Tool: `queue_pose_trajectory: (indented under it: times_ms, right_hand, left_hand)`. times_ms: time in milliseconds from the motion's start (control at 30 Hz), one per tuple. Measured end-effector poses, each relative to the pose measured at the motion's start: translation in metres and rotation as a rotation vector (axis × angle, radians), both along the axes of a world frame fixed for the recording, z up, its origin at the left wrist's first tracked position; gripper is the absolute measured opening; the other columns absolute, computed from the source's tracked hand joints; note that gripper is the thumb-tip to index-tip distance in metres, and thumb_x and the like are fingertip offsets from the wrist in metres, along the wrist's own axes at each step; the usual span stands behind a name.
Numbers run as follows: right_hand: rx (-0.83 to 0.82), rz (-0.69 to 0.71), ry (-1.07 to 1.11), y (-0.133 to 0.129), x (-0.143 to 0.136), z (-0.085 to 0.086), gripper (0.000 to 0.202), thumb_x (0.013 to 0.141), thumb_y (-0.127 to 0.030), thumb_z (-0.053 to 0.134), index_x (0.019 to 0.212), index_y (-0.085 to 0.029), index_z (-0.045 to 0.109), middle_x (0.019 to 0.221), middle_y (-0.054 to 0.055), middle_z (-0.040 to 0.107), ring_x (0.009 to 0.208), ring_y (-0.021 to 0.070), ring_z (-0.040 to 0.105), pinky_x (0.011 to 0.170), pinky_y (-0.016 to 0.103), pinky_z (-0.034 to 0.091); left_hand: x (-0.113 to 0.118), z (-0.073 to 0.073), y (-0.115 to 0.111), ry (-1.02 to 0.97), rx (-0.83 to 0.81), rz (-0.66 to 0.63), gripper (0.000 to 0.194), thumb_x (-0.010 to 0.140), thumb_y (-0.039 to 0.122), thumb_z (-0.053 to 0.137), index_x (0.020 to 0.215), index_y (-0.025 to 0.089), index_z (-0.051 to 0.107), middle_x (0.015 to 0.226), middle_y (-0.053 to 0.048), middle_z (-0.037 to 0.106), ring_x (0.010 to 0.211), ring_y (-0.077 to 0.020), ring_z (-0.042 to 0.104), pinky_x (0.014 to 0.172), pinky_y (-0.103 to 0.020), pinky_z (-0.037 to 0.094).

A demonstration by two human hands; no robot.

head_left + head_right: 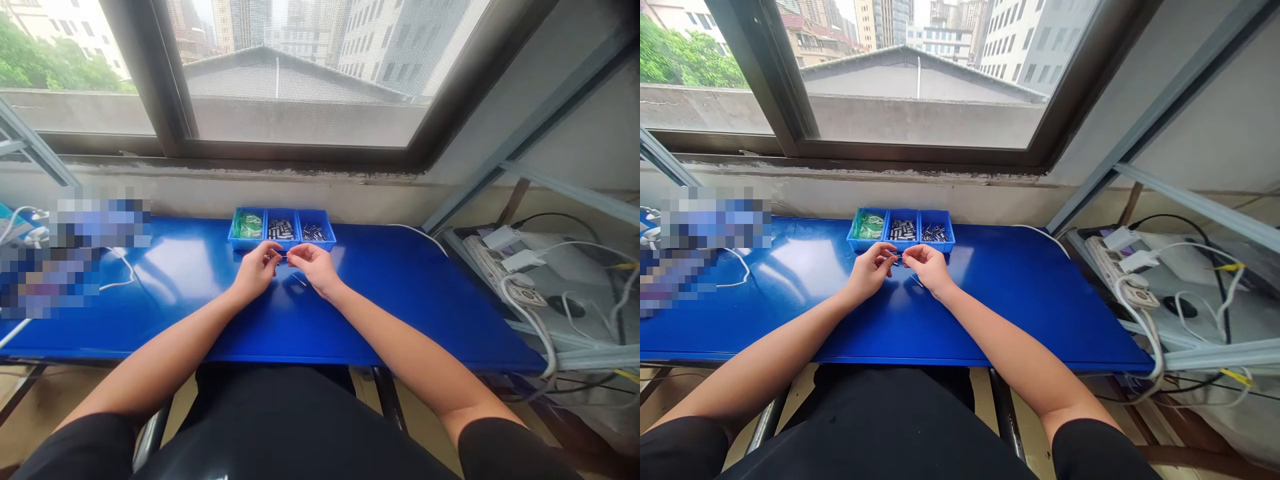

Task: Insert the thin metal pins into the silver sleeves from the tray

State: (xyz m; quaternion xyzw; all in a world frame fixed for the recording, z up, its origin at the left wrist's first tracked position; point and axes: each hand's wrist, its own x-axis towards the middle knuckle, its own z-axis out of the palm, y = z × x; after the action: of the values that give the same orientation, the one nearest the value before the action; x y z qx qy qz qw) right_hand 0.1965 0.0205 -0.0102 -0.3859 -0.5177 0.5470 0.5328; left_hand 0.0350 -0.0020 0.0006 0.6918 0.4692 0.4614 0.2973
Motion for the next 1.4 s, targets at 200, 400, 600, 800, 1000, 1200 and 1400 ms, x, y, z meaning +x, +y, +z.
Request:
queue_pose_trajectory:
  times_ms: [200, 400, 600, 800, 1000, 1200, 1400]
  right_hand:
    - [-0.009, 0.045, -0.013, -0.0018, -0.0015, 0.0009, 0.038, 0.056, -0.043, 0.082, 0.078, -0.018, 0.065, 0.077, 0.003, 0.069, 0.071, 0.0162, 0.065, 0.077, 0.037, 0.054]
    - [0.0, 0.033, 0.001, -0.0018, -0.0016, 0.0002, 0.036, 0.057, -0.041, 0.082, 0.078, -0.018, 0.065, 0.079, 0.004, 0.07, 0.072, 0.0166, 0.065, 0.078, 0.037, 0.054]
    - [0.012, 0.001, 0.008, -0.0002, -0.0011, -0.0008, 0.037, 0.058, -0.044, 0.081, 0.078, -0.018, 0.064, 0.076, 0.004, 0.069, 0.07, 0.0164, 0.064, 0.076, 0.036, 0.054]
    - [0.022, 0.015, -0.003, -0.0004, -0.0015, -0.0011, 0.038, 0.058, -0.046, 0.081, 0.077, -0.018, 0.064, 0.074, 0.003, 0.069, 0.068, 0.0163, 0.064, 0.074, 0.036, 0.054]
    - [0.016, 0.006, -0.009, 0.0, -0.0012, -0.0008, 0.036, 0.058, -0.043, 0.081, 0.077, -0.018, 0.064, 0.077, 0.004, 0.069, 0.071, 0.0171, 0.065, 0.074, 0.036, 0.054]
    - [0.036, -0.006, -0.029, -0.0006, -0.0001, 0.0004, 0.036, 0.059, -0.044, 0.081, 0.077, -0.018, 0.065, 0.078, 0.005, 0.069, 0.072, 0.0178, 0.066, 0.076, 0.038, 0.055]
    - [0.053, 0.024, -0.046, -0.0014, 0.0005, 0.0013, 0.035, 0.06, -0.045, 0.08, 0.078, -0.019, 0.064, 0.078, 0.004, 0.07, 0.073, 0.0177, 0.066, 0.078, 0.038, 0.055]
  left_hand:
    - [-0.0005, -0.0008, -0.0007, 0.059, -0.004, 0.015, 0.023, 0.094, 0.034, 0.042, 0.107, 0.019, 0.055, 0.062, 0.004, 0.053, 0.051, -0.0095, 0.053, 0.054, -0.022, 0.045]
    - [0.0012, 0.0015, -0.0024, 0.02, -0.016, 0.021, 0.023, 0.094, 0.033, 0.043, 0.108, 0.019, 0.054, 0.071, 0.001, 0.061, 0.055, -0.0101, 0.059, 0.058, -0.023, 0.048]
    - [0.0021, -0.0002, -0.0005, -0.013, 0.029, 0.02, 0.025, 0.086, 0.031, 0.057, 0.107, 0.019, 0.053, 0.093, -0.005, 0.066, 0.061, -0.0106, 0.063, 0.059, -0.023, 0.05]
    - [0.0002, -0.0022, 0.0004, -0.004, 0.021, 0.007, 0.02, 0.088, 0.03, 0.052, 0.105, 0.019, 0.056, 0.077, 0.0, 0.063, 0.056, -0.0102, 0.061, 0.056, -0.023, 0.049]
    - [0.0002, -0.004, 0.0014, 0.028, 0.005, 0.037, 0.018, 0.088, 0.034, 0.054, 0.098, 0.019, 0.056, 0.074, -0.001, 0.065, 0.056, -0.0114, 0.06, 0.057, -0.024, 0.048]
    - [-0.0012, -0.0039, 0.0018, 0.096, 0.007, 0.033, 0.017, 0.09, 0.035, 0.05, 0.091, 0.019, 0.056, 0.072, 0.0, 0.065, 0.056, -0.0116, 0.059, 0.059, -0.024, 0.047]
    - [-0.0019, -0.0014, 0.0005, 0.157, 0.01, 0.063, 0.028, 0.091, 0.042, 0.047, 0.08, 0.019, 0.057, 0.063, 0.001, 0.063, 0.056, -0.0123, 0.057, 0.058, -0.024, 0.044]
